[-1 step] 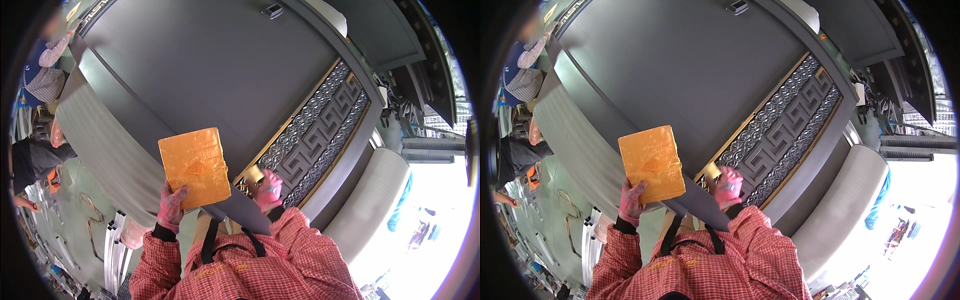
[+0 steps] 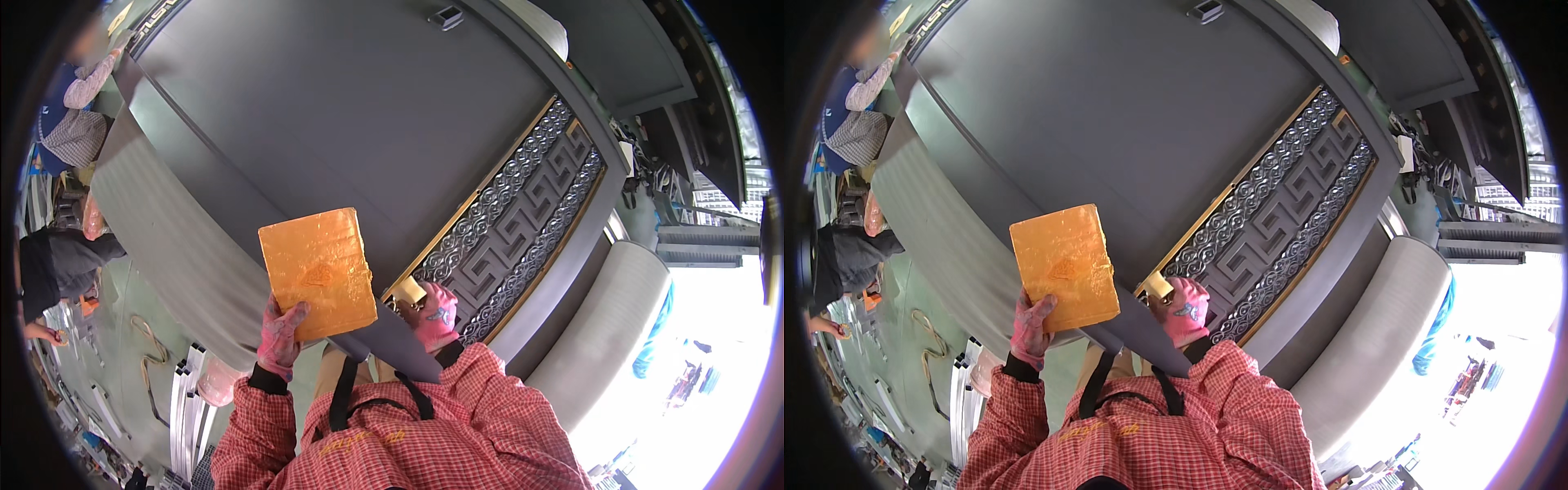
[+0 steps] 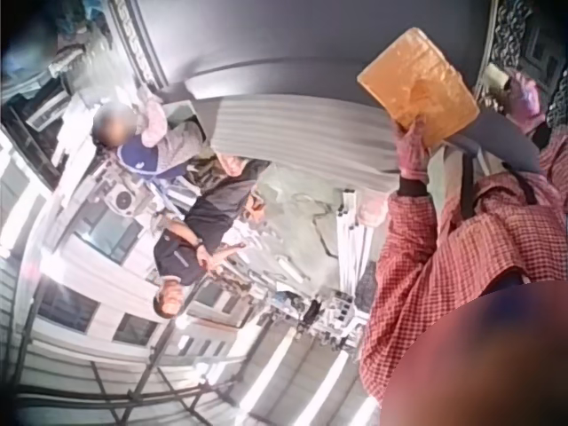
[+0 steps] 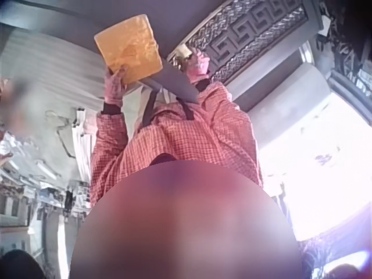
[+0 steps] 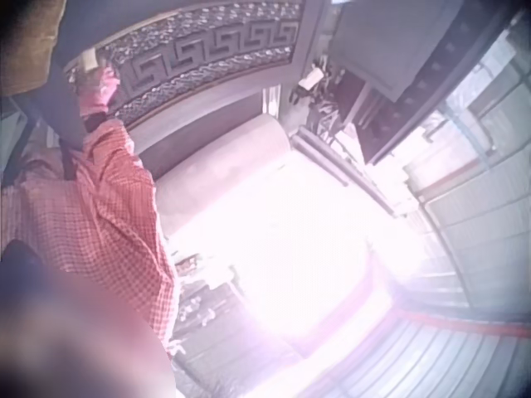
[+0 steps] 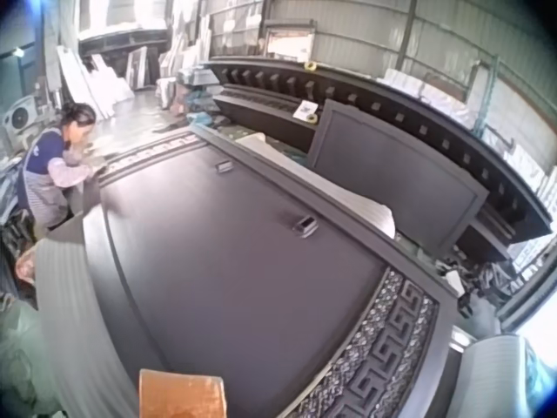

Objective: The person applies gold leaf to the ornate border of a dark gray door panel using a small sponge. They repeatedly dab the sponge onto a gold leaf sheet to pick up material and then press it into the recessed decorative patterns, working along the border in short sections.

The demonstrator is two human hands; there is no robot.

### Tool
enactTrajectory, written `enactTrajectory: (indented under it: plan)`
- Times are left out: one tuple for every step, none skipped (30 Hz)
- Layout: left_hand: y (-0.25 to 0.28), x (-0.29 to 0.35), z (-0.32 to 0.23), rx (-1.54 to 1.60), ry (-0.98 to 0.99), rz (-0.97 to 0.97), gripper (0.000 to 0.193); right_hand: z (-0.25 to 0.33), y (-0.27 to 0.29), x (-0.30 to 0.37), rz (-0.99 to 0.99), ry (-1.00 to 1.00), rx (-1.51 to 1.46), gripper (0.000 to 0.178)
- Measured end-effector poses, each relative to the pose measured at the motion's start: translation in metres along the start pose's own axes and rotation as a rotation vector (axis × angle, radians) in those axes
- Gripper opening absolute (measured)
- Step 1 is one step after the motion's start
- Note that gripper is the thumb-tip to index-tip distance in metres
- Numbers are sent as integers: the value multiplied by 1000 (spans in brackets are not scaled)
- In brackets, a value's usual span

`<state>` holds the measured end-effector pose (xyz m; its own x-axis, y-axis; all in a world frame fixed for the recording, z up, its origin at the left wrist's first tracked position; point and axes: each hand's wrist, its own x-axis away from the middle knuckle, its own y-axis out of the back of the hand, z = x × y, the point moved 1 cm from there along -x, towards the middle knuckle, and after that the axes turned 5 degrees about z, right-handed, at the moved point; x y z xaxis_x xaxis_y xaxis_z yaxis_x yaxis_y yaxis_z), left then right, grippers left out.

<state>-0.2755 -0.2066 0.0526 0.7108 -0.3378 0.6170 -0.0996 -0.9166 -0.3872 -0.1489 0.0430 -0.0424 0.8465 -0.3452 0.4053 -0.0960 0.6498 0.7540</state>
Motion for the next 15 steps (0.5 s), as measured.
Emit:
enactTrajectory:
  plan:
    - [1, 0, 0, -2, 0, 0, 58, 15, 8, 8, -53, -35, 84, 62]
    - [1, -1, 1, -5, 0, 0, 58, 19, 7, 11, -302, -83, 155, 58]
    - [2, -2, 1, -7, 1, 1, 59, 6, 6, 2, -369, -92, 108, 54]
    - [4, -1, 1, 10, 5, 14, 57, -8, 10, -14, -436, -101, 55, 51]
    - [8, 0, 3, 30, 3, 19, 56, 7, 36, -28, -387, -95, 65, 49]
    - [9, -1, 4, 50, 2, 38, 55, 2, 45, -39, -277, -116, -166, 50]
    - [8, -1, 4, 50, 6, 36, 55, 1, 41, -42, -262, -152, -64, 51]
    - [6, -1, 3, 49, 9, 35, 55, 3, 36, -43, -247, -188, 38, 52]
    - [5, -1, 2, 49, 13, 34, 56, 6, 31, -37, -205, -174, 47, 51]
    - [7, -2, 3, 42, 4, 37, 56, 12, 21, -25, -156, -154, 54, 50]
    - [9, -2, 5, 34, -6, 38, 56, 20, 11, -9, -105, -133, 60, 50]
    - [10, -2, 5, 25, -15, 40, 56, 26, 4, 2, -55, -113, 65, 50]
    - [12, -2, 6, 13, -15, 32, 55, 34, 4, 11, -112, -69, 35, 47]
    - [14, -2, 6, 1, -16, 25, 55, 39, 5, 16, -170, -25, 3, 44]
    - [15, -2, 7, -12, -15, 18, 55, 36, 6, 8, -111, -142, 38, 43]
